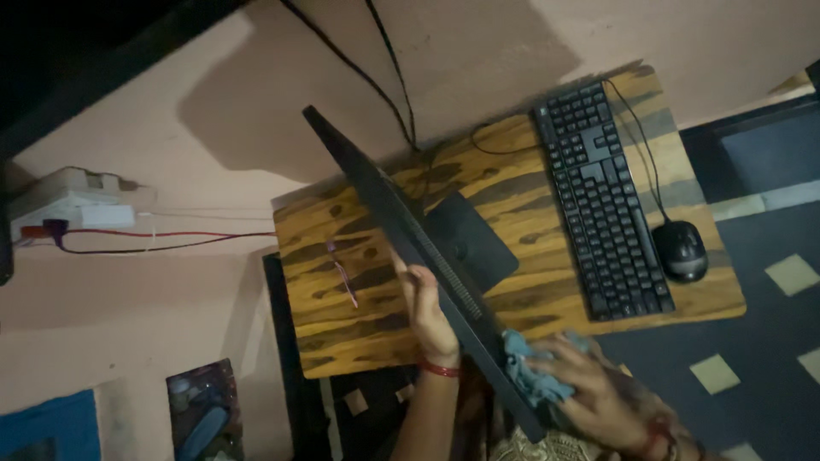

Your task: The person cleans a computer keyboard using a brush and then wipes the top and bottom of a laptop with a cloth.

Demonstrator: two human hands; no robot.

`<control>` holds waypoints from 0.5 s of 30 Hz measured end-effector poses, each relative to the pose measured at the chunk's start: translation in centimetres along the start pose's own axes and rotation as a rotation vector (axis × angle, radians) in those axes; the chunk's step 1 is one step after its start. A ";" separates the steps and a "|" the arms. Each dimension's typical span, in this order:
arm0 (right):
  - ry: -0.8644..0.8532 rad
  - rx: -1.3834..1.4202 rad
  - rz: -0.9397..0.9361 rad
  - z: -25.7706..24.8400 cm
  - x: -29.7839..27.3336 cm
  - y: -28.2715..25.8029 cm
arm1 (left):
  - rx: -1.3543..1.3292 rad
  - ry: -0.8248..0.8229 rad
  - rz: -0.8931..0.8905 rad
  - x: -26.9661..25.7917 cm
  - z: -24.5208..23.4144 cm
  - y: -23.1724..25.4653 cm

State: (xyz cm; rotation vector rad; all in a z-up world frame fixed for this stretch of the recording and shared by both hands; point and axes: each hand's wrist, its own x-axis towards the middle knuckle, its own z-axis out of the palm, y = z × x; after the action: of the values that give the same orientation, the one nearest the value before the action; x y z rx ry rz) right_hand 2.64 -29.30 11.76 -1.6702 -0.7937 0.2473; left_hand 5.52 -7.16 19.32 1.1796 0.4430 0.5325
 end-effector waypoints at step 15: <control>-0.045 0.016 -0.261 7.9 40.5 10.9 | -0.029 -0.010 -0.007 0.8 0.7 -0.6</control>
State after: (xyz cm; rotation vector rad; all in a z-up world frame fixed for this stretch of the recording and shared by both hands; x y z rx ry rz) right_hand 32.34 1.31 9.86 -1.5311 -1.0299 0.1085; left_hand 6.63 -7.34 18.96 1.1516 0.4298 0.5250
